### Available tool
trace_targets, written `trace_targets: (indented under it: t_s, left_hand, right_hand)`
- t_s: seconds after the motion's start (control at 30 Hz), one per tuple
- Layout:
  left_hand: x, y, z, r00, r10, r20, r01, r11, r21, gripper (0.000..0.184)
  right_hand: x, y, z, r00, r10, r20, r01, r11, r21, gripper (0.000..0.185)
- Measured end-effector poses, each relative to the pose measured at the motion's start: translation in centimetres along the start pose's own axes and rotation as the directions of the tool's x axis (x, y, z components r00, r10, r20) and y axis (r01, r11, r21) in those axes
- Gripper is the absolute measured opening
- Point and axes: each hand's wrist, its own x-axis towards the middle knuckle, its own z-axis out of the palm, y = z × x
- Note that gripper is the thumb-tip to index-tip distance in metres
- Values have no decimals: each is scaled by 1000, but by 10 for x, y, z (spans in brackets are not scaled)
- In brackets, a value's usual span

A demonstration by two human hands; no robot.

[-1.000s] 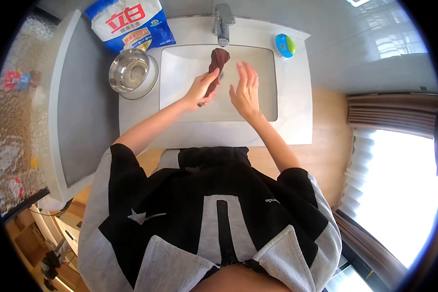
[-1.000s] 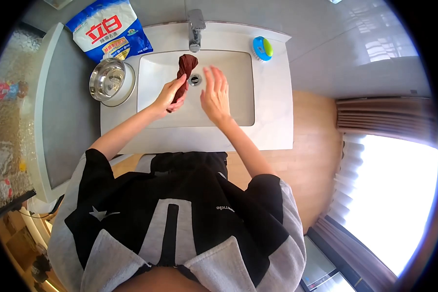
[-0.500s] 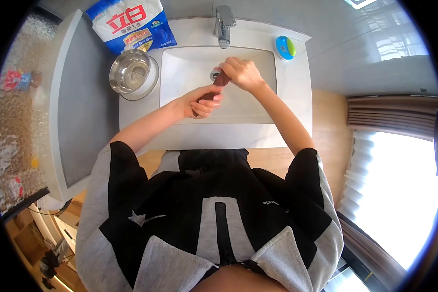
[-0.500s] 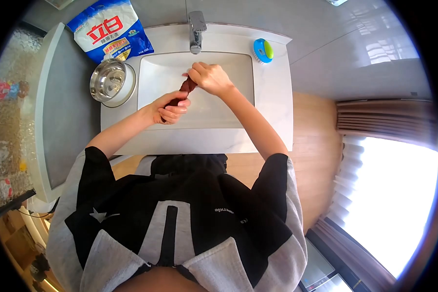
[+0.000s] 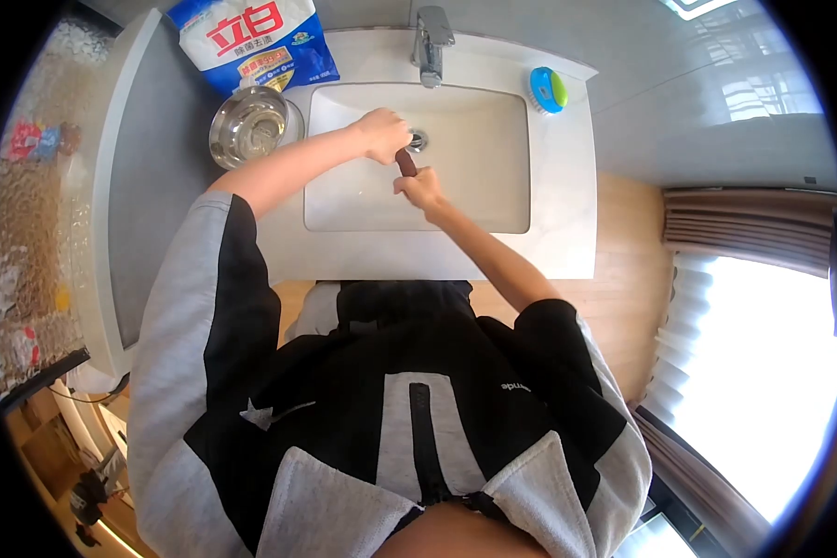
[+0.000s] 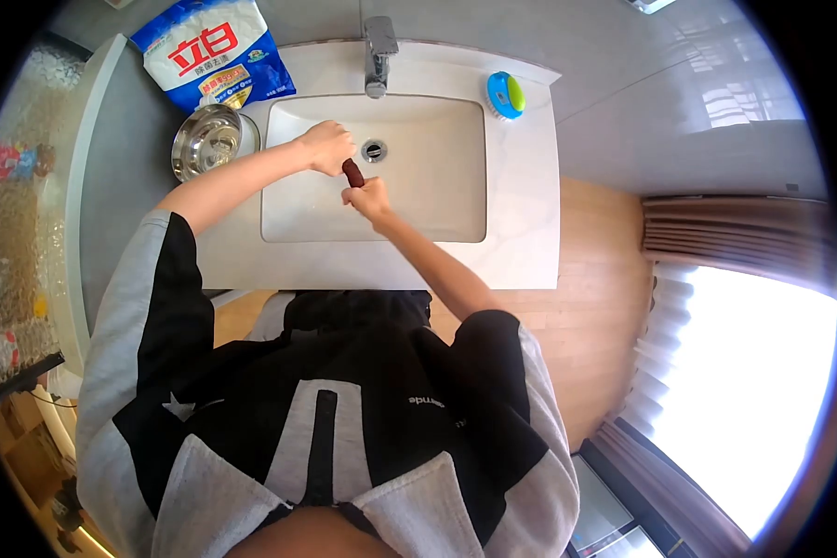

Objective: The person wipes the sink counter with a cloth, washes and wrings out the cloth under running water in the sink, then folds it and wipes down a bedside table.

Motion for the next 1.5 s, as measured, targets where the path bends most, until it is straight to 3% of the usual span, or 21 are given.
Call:
trace_targets:
  t_s: [0.07, 0.17, 0.3, 0.4, 0.43, 0.57, 0.67, 0.7, 0.83, 0.93, 1.07, 1.27, 1.5]
  left_hand:
    - [2, -4, -2, 987, 150, -59, -147, 988, 45, 10]
    - [3, -7, -16, 938, 326, -114, -315, 943, 105, 10]
    - [5, -15, -30, 822, 476, -313, -481, 874, 66, 15]
    - [4, -14, -32, 747, 452, -488, -497, 867, 44, 18]
    - [5, -14, -32, 719, 437, -541, -494, 868, 45, 19]
    - [-3, -2, -24, 638, 111, -762, -449, 858, -250, 21]
    - [-7, 11, -17, 649, -132, -749, -413, 766, -493, 17]
    - [-7, 17, -10, 646, -238, -725, -456, 641, -617, 16]
    - [-15, 39, -12, 655, -479, -584, -397, 438, -806, 12]
    - [-19, 41, -3, 657, -560, -505, -383, 328, -863, 12]
    - [-25, 42, 4, 639, -632, -438, -399, 215, -892, 12]
    - [-22, 35, 10, 563, -736, -376, -476, 84, -876, 12]
    - [-17, 24, 11, 510, -797, -323, -547, -11, -837, 12]
  right_hand:
    - [-16, -21, 3, 956, 226, 189, -279, 901, 331, 28]
    - [-37, -41, 9, 857, 179, 484, -474, 646, 599, 39]
    - [-62, -71, 13, 804, -11, 595, -546, 382, 746, 38]
    - [-75, -90, 11, 809, -85, 581, -562, 172, 809, 36]
    - [-78, -96, 9, 816, -88, 571, -554, 158, 817, 35]
    - [-89, -116, 1, 838, -96, 538, -531, 90, 843, 34]
    - [-92, -127, 1, 831, -129, 541, -540, 45, 840, 37]
    - [-93, -131, 2, 825, -142, 547, -548, 34, 836, 38]
    - [-95, -157, 8, 847, -126, 516, -526, -68, 848, 37]
    - [-74, -165, 23, 882, -199, 427, -444, -47, 895, 37]
    - [-54, -182, 41, 951, -49, 304, -305, -16, 952, 34]
    - [-45, -200, 52, 955, 42, 294, -291, -60, 955, 34]
    - [-40, -202, 51, 949, -32, 314, -314, -14, 949, 26]
